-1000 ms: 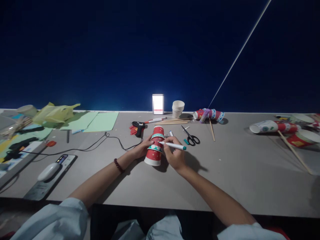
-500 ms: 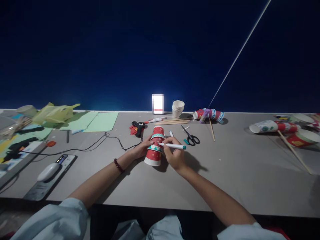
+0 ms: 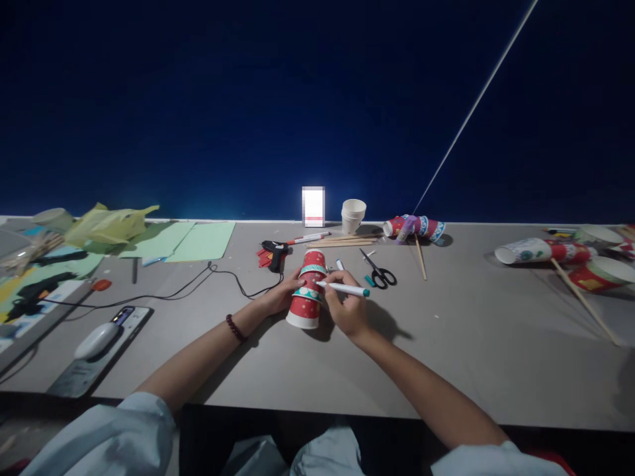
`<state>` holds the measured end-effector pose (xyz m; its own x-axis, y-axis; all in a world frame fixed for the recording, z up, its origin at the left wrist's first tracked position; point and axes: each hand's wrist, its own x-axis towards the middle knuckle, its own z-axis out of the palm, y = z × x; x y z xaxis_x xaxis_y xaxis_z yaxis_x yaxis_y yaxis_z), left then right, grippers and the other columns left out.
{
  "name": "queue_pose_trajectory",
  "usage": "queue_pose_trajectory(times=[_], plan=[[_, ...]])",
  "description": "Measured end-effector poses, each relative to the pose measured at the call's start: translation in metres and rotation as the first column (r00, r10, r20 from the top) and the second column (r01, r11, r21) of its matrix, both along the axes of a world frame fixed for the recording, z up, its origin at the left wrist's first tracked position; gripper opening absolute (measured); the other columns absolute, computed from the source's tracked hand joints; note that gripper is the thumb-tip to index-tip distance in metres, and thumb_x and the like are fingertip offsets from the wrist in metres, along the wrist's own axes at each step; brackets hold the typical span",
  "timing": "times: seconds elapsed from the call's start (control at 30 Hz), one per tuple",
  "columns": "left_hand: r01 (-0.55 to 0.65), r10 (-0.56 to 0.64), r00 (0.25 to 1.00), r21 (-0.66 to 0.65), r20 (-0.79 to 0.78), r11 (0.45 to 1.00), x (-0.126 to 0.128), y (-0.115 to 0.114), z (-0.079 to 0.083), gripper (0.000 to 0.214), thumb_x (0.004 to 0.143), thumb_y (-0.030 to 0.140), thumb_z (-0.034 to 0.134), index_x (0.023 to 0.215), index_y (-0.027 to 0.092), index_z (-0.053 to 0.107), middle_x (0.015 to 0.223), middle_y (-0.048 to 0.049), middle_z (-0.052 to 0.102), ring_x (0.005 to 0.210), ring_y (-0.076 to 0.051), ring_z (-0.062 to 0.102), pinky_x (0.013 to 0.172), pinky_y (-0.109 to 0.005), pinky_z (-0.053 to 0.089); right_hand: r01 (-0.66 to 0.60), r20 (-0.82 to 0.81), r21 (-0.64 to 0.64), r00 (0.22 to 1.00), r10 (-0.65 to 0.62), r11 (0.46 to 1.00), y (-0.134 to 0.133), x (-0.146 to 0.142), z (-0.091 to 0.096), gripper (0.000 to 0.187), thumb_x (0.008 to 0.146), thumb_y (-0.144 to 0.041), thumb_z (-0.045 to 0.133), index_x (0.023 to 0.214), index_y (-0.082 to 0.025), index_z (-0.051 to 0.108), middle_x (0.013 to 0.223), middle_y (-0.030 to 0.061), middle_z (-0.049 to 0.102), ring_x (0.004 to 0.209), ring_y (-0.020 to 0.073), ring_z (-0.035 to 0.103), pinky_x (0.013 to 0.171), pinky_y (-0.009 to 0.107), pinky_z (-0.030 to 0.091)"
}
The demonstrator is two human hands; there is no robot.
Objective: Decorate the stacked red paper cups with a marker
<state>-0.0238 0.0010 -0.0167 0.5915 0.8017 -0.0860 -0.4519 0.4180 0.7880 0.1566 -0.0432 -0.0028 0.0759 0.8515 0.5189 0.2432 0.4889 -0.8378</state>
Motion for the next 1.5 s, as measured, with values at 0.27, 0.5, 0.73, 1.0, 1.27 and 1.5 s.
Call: queue_pose_trajectory(times=[0.27, 0.5, 0.73, 1.0, 1.27, 1.5], plan=[[-0.005, 0.005, 1.0, 0.002, -0.007, 1.0, 0.001, 0.0, 0.0, 0.065, 0.072, 0.027, 0.079, 0.13, 0.018, 0.052, 0.125, -0.0148, 0.065, 0.099, -0.025, 0.068, 0.09, -0.039, 0.051, 0.002, 0.011, 0.01, 1.0, -0.002, 1.0, 0.001, 0.0, 0.0, 0.004, 0.086, -0.025, 0.056, 0.083, -0.023, 0.058, 0.08, 0.0004, 0.063, 0.079, 0.0187, 0.063, 0.076, 0.031, 0.05], [-0.003, 0.003, 1.0, 0.005, 0.019, 1.0, 0.001, 0.0, 0.001, 0.06, 0.072, 0.025, 0.079, 0.126, 0.018, 0.054, 0.12, -0.0136, 0.067, 0.096, -0.023, 0.069, 0.09, -0.038, 0.052, -0.02, -0.014, 0.002, 1.0, 0.02, 1.0, 0.001, 0.0, 0.0, 0.004, 0.084, -0.022, 0.055, 0.08, -0.023, 0.056, 0.081, 0.0014, 0.064, 0.081, 0.0192, 0.064, 0.077, 0.032, 0.051], [0.003, -0.003, 1.0, 0.022, 0.001, 1.0, 0.0, 0.002, -0.005, 0.059, 0.075, 0.026, 0.076, 0.129, 0.019, 0.053, 0.125, -0.0152, 0.065, 0.102, -0.026, 0.068, 0.093, -0.042, 0.05, -0.027, -0.024, 0.005, 0.999, 0.027, 1.0, 0.001, 0.001, -0.001, 0.005, 0.085, -0.023, 0.055, 0.081, -0.023, 0.056, 0.082, 0.0017, 0.065, 0.082, 0.0198, 0.065, 0.078, 0.033, 0.052], [0.001, -0.001, 1.0, -0.009, -0.013, 1.0, 0.0, 0.002, -0.004, 0.063, 0.071, 0.029, 0.081, 0.127, 0.019, 0.054, 0.122, -0.015, 0.067, 0.096, -0.025, 0.069, 0.091, -0.041, 0.051, 0.02, -0.056, 0.0, 0.998, -0.02, 1.0, 0.001, 0.002, -0.005, 0.007, 0.088, -0.03, 0.056, 0.088, -0.024, 0.06, 0.087, 0.0023, 0.065, 0.087, 0.0205, 0.065, 0.083, 0.034, 0.052], [-0.018, 0.018, 1.0, 0.043, 0.001, 0.999, 0.001, 0.001, -0.006, 0.071, 0.068, 0.031, 0.084, 0.13, 0.019, 0.053, 0.131, -0.017, 0.062, 0.106, -0.028, 0.066, 0.094, -0.04, 0.05, -0.016, -0.063, 0.032, 0.998, 0.018, 0.999, 0.0, 0.0, -0.005, 0.009, 0.089, -0.032, 0.057, 0.088, -0.024, 0.06, 0.088, 0.004, 0.067, 0.097, 0.0229, 0.067, 0.09, 0.038, 0.052], [-0.013, 0.014, 1.0, 0.062, -0.016, 0.998, 0.0, 0.001, -0.011, 0.073, 0.065, 0.039, 0.086, 0.128, 0.018, 0.054, 0.13, -0.0178, 0.062, 0.107, -0.028, 0.066, 0.093, -0.038, 0.05, -0.032, -0.009, 0.003, 0.999, 0.032, 0.999, -0.001, -0.001, 0.0, 0.008, 0.088, -0.031, 0.057, 0.085, -0.024, 0.061, 0.085, 0.0028, 0.068, 0.094, 0.0226, 0.067, 0.089, 0.037, 0.052]])
